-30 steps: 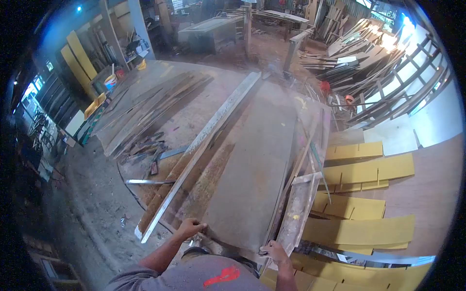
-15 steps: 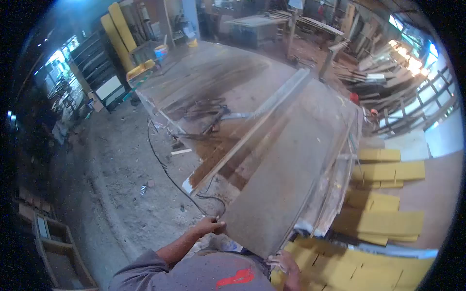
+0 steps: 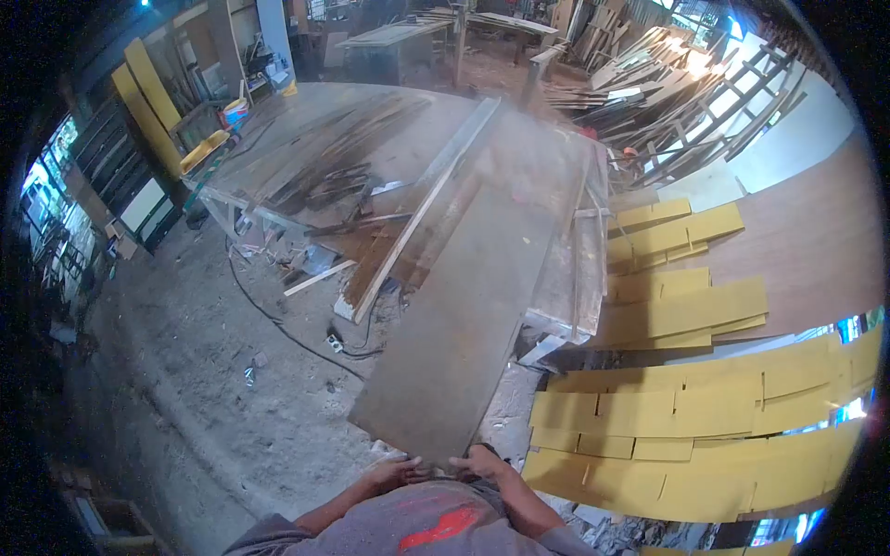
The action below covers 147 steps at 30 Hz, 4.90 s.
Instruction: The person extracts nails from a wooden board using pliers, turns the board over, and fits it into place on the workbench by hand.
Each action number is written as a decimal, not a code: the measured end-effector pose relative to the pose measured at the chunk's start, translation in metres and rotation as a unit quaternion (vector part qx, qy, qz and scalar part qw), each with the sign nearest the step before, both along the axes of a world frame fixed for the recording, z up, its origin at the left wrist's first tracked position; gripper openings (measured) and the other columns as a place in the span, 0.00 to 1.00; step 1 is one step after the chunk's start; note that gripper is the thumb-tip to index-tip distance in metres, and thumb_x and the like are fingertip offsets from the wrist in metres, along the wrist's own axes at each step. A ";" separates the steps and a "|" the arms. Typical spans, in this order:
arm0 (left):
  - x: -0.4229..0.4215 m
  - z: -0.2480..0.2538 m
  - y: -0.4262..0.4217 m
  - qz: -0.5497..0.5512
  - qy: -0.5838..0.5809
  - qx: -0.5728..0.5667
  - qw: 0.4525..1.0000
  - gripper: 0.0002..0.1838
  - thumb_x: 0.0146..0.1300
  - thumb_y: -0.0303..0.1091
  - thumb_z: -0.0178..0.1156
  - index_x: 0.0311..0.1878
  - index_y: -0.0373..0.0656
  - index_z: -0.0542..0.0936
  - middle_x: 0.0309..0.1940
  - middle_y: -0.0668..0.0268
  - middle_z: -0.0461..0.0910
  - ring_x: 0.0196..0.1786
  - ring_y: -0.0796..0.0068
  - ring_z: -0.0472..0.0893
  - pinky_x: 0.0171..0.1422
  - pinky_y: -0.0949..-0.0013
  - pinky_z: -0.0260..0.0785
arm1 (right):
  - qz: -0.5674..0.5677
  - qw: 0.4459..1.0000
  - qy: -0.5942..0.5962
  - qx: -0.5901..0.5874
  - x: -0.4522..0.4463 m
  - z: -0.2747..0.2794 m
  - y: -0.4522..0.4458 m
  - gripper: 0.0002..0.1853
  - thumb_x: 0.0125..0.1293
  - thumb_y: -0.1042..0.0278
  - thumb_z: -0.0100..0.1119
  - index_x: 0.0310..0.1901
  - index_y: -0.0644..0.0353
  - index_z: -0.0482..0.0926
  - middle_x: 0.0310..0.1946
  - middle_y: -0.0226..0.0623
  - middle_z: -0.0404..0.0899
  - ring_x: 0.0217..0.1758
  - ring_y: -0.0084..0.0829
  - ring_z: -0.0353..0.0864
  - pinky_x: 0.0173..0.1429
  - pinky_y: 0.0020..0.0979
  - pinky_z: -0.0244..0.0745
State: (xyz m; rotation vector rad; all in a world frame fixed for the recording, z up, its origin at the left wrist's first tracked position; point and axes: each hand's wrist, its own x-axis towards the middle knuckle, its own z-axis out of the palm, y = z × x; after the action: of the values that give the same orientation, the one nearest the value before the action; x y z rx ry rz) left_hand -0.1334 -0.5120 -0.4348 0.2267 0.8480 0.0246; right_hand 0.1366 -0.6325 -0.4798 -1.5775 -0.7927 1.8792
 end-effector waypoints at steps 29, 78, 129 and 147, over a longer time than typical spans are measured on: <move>-0.127 -0.035 -0.097 0.255 0.205 0.212 0.921 0.21 0.72 0.41 0.70 0.56 0.32 0.81 0.46 0.58 0.84 0.44 0.63 0.87 0.50 0.55 0.86 | -0.207 0.847 -0.466 0.154 0.011 0.037 0.184 0.48 0.68 0.53 0.69 0.79 0.77 0.57 0.58 0.67 0.81 0.63 0.59 0.82 0.69 0.46 0.74; 0.061 -0.005 0.032 0.237 0.372 0.160 0.883 0.18 0.77 0.39 0.65 0.50 0.29 0.83 0.39 0.53 0.86 0.39 0.55 0.90 0.45 0.51 0.89 | -0.104 0.753 -0.607 0.231 0.210 0.050 0.327 0.40 0.64 0.46 0.71 0.65 0.76 0.77 0.53 0.52 0.75 0.62 0.51 0.72 0.68 0.51 0.65; 0.181 0.021 0.139 0.166 0.370 0.175 0.897 0.17 0.77 0.38 0.63 0.45 0.28 0.81 0.38 0.52 0.84 0.35 0.57 0.89 0.40 0.57 0.88 | -0.133 0.750 -0.635 0.129 0.301 0.047 0.422 0.36 0.69 0.47 0.68 0.68 0.68 0.77 0.60 0.51 0.79 0.68 0.50 0.74 0.75 0.50 0.63; 0.276 -0.051 0.219 0.247 0.303 0.165 0.906 0.19 0.76 0.38 0.65 0.45 0.25 0.79 0.39 0.52 0.81 0.34 0.55 0.88 0.36 0.58 0.89 | -0.122 0.743 -0.646 0.122 0.416 0.027 0.519 0.40 0.71 0.47 0.66 0.71 0.75 0.72 0.66 0.59 0.75 0.71 0.55 0.73 0.75 0.51 0.67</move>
State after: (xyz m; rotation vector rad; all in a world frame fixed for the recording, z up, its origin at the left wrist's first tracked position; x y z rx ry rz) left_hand 0.1422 -0.2928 -0.4855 0.3394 1.5094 0.6042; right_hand 0.5530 -0.1136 -0.4530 -2.5287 -1.1704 0.1996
